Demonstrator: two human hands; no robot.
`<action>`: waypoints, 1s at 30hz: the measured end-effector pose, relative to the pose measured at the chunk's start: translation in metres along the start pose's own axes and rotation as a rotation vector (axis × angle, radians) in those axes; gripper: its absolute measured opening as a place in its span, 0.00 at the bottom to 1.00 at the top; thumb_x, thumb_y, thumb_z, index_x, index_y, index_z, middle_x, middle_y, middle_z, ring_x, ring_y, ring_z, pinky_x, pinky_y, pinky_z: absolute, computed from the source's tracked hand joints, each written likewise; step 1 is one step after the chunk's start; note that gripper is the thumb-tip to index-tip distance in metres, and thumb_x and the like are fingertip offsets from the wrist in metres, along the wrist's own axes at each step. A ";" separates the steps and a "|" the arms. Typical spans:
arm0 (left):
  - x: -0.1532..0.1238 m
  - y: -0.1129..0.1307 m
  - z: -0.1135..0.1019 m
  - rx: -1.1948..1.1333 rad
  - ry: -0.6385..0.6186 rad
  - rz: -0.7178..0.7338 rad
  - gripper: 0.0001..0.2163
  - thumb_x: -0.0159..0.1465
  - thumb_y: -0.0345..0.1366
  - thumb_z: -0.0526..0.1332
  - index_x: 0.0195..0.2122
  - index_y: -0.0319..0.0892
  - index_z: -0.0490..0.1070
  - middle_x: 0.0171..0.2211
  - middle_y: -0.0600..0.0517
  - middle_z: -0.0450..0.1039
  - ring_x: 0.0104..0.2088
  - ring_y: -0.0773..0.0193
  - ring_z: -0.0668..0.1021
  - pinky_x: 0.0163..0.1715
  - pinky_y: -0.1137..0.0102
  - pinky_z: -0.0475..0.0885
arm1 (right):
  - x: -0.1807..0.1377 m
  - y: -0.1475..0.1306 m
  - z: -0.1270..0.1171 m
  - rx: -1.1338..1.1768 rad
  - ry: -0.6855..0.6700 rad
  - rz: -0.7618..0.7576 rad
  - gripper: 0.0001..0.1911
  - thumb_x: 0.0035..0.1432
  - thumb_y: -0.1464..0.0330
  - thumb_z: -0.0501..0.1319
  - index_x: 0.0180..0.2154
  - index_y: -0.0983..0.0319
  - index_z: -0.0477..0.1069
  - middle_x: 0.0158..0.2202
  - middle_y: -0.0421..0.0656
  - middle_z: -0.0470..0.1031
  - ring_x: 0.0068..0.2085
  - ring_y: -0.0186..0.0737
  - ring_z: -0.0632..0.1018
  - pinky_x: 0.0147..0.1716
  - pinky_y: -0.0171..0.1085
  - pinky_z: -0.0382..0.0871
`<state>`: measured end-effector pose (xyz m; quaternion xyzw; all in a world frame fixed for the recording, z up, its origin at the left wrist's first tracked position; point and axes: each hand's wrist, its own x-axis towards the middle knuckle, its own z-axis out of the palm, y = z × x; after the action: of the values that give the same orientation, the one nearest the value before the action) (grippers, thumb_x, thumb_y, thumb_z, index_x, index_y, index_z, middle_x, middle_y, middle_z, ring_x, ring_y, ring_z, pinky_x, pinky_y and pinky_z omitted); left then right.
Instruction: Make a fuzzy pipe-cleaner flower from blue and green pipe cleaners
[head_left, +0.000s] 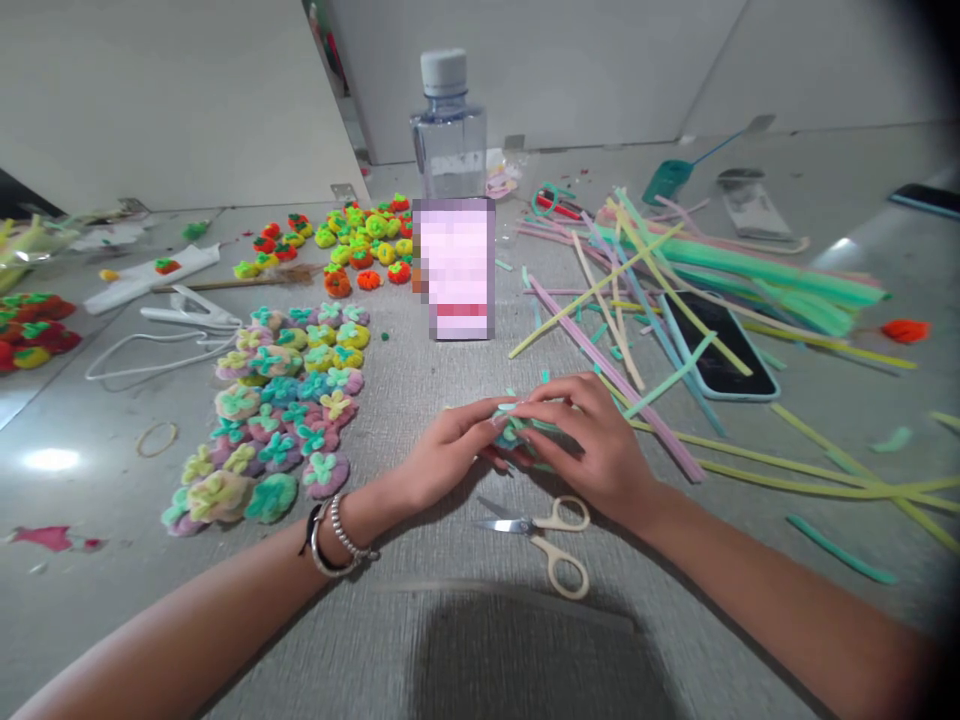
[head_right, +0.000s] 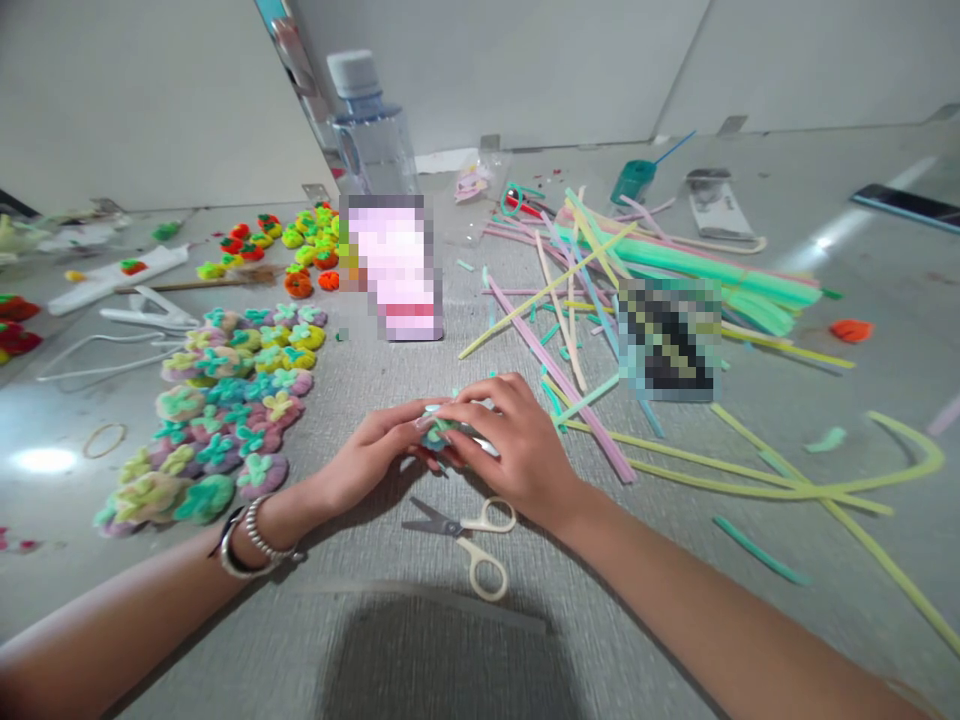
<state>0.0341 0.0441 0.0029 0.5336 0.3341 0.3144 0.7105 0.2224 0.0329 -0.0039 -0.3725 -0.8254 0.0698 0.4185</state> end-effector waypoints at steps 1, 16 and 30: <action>0.000 0.000 -0.001 0.004 -0.026 0.004 0.16 0.68 0.38 0.55 0.53 0.38 0.71 0.36 0.45 0.78 0.36 0.62 0.79 0.35 0.70 0.73 | 0.000 0.000 0.000 0.003 0.001 0.002 0.09 0.63 0.72 0.59 0.45 0.59 0.72 0.40 0.45 0.72 0.41 0.43 0.70 0.41 0.44 0.66; 0.000 0.001 0.001 0.039 -0.069 0.026 0.15 0.64 0.37 0.61 0.50 0.38 0.71 0.34 0.47 0.77 0.34 0.65 0.78 0.34 0.72 0.70 | -0.003 0.003 -0.002 0.053 -0.013 0.035 0.12 0.65 0.71 0.56 0.48 0.58 0.73 0.42 0.45 0.70 0.43 0.43 0.69 0.39 0.42 0.65; -0.004 -0.001 -0.001 0.043 -0.001 0.006 0.24 0.66 0.38 0.59 0.63 0.43 0.61 0.43 0.46 0.73 0.36 0.65 0.73 0.34 0.71 0.70 | -0.001 0.002 -0.003 0.106 -0.010 0.082 0.11 0.64 0.68 0.58 0.48 0.58 0.71 0.42 0.44 0.69 0.45 0.42 0.70 0.43 0.43 0.65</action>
<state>0.0314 0.0412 0.0027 0.5497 0.3390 0.3089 0.6982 0.2262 0.0325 -0.0035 -0.3829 -0.8066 0.1326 0.4303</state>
